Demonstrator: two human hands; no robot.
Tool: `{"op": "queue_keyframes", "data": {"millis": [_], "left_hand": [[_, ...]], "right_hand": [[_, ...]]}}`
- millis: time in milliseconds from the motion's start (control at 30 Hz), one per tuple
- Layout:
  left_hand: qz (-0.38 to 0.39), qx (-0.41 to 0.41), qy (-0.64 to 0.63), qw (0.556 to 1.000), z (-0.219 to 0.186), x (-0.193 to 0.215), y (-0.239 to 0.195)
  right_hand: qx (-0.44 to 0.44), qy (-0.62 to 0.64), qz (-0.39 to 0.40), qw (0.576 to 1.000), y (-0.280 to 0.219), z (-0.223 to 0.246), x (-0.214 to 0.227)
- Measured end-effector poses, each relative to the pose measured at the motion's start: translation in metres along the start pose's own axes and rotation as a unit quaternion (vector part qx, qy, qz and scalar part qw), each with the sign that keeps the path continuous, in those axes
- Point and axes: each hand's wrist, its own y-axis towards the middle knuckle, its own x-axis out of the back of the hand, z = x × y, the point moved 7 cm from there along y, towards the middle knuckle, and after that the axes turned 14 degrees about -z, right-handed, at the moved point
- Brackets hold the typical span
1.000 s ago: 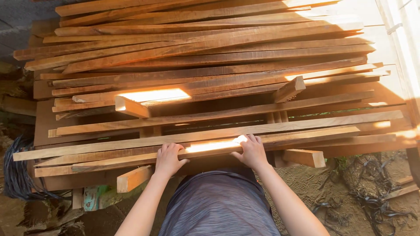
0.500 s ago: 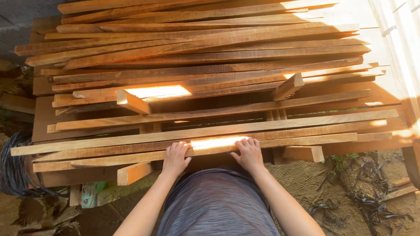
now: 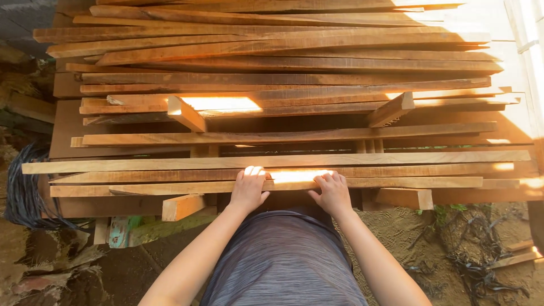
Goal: The person stacks long, thin wooden planks on a wooden rack outdoors. They pick up planks from a pile and place them one by one onto the rack, aligning them carefully. The person continues this process, building a neat stack of wood.
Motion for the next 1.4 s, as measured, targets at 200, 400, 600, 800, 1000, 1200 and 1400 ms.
{"op": "queue_keyframes", "data": {"millis": [200,400,600,800,1000,1200,1400], "left_hand": [[0.072,-0.008,0.044,0.996,-0.013,0.0,0.015],[0.11,0.002,0.029,0.993,-0.018,0.01,0.013],[0.175,0.02,0.008,0.984,-0.016,0.012,0.018],[0.184,0.007,0.023,0.983,-0.026,0.024,0.017],[0.116,-0.025,0.042,0.992,-0.021,0.02,0.018],[0.115,-0.019,0.027,0.993,-0.017,0.013,0.009],[0.1,-0.024,0.042,0.994,-0.018,0.013,0.012]], "right_hand": [[0.007,0.013,0.079,0.997,0.001,-0.002,-0.009],[-0.024,0.013,0.222,0.975,0.018,-0.005,-0.026],[-0.014,0.012,0.298,0.954,0.032,0.012,-0.011],[-0.025,0.013,0.273,0.961,0.054,0.037,0.034],[0.027,0.02,0.113,0.993,0.007,0.009,-0.026],[0.003,0.034,0.182,0.983,0.011,0.012,-0.018],[0.009,-0.015,0.241,0.97,0.008,0.008,-0.041]]}}
